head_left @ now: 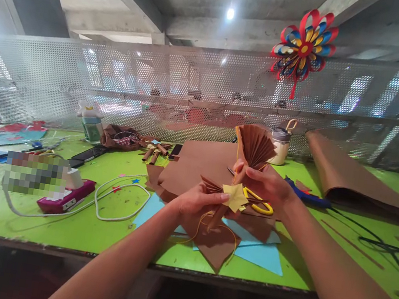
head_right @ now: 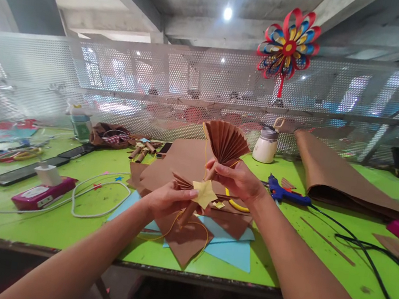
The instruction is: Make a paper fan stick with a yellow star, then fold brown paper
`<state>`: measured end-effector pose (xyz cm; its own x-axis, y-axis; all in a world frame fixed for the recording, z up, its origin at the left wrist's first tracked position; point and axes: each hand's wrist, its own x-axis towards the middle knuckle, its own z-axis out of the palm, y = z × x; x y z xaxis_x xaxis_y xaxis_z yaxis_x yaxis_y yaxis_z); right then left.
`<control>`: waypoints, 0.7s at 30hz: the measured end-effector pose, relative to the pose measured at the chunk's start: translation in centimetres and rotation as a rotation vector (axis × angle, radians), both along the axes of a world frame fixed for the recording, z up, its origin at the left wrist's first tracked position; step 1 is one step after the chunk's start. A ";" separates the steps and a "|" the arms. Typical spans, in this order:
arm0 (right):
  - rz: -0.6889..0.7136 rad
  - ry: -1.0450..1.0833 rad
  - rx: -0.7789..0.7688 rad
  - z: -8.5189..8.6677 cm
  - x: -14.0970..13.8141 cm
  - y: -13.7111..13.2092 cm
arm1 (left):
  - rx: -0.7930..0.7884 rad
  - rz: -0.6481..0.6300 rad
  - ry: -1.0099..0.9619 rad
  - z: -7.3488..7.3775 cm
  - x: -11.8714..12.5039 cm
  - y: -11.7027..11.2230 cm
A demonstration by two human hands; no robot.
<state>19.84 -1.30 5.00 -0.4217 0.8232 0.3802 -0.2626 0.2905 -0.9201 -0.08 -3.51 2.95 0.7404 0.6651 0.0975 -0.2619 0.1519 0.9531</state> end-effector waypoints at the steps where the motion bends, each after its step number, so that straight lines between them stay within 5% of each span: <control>1: 0.013 0.010 -0.016 0.0 0.0 0.0 | 0.017 0.017 0.009 0.0 0.1 0.0; 15: -0.007 0.045 -0.011 0.0 0.0 0.1 | 0.132 0.094 0.087 -0.7 0.0 0.7; 21: 0.071 0.091 0.010 0.0 0.2 0.3 | 0.122 -0.051 -0.002 0.0 -0.4 0.5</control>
<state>20.00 -1.04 4.97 -0.4426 0.7884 0.4273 -0.3652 0.2767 -0.8889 -0.45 -3.05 2.98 0.7724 0.6101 0.1765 -0.2584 0.0481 0.9648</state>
